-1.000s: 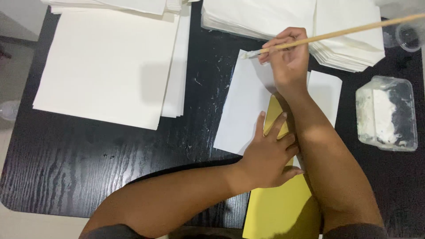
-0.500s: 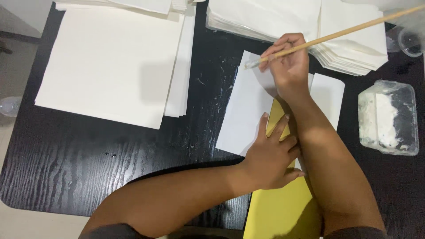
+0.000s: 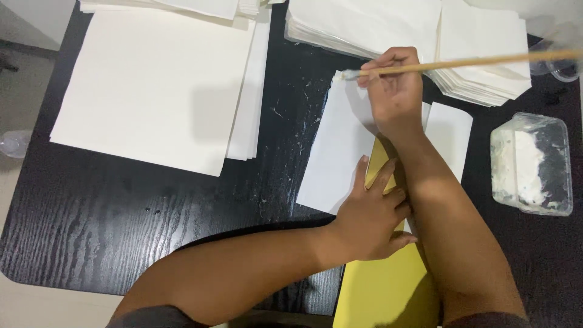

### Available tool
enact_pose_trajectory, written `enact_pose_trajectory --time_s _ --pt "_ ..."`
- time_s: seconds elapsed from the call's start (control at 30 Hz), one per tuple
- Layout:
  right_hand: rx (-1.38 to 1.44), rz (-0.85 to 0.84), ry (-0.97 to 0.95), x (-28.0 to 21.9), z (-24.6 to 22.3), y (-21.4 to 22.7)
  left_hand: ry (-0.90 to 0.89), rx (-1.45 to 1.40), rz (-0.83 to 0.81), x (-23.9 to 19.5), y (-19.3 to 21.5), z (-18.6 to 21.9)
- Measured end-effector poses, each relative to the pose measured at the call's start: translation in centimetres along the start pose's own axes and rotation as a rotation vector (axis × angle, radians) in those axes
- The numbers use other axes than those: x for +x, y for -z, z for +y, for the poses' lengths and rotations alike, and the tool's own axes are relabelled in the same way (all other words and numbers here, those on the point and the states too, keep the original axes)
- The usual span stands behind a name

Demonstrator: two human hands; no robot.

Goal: Applying glue with a brush and folding paper sheets to assemble envelopes

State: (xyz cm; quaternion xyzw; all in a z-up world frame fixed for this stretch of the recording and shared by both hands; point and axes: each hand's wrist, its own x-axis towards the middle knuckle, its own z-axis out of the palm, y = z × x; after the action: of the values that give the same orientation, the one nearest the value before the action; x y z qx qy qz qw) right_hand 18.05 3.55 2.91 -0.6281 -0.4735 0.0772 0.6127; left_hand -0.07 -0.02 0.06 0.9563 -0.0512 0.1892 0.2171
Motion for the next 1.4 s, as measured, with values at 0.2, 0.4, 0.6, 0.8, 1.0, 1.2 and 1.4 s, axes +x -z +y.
enact_pose_trajectory --time_s 0.2,0.4,0.6,0.8,1.0,1.2,1.4 --pt "0.094 0.138 0.038 -0.1 0.4 -0.2 -0.015 -0.051 0.030 0.2 0.3 -0.1" --pt "-0.088 -0.027 -0.051 0.1 -1.6 -0.4 0.005 0.015 -0.171 0.4 0.2 0.1" --pt "-0.268 -0.116 0.016 0.2 -1.0 -0.2 -0.020 -0.069 0.049 0.1 0.0 -0.1" --pt "-0.292 -0.055 0.109 0.2 -1.5 -0.4 -0.018 -0.015 0.012 -0.1 -0.3 -0.1" --pt "-0.117 0.118 0.035 -0.5 -0.4 -0.3 -0.020 -0.028 0.055 0.0 0.1 -0.1" --pt "-0.256 0.002 0.014 0.0 -1.6 -0.3 0.008 0.045 -0.080 0.1 0.0 0.1" --pt "-0.291 -0.104 0.117 0.2 -1.6 0.1 -0.010 -0.015 -0.004 0.1 -0.1 -0.1"
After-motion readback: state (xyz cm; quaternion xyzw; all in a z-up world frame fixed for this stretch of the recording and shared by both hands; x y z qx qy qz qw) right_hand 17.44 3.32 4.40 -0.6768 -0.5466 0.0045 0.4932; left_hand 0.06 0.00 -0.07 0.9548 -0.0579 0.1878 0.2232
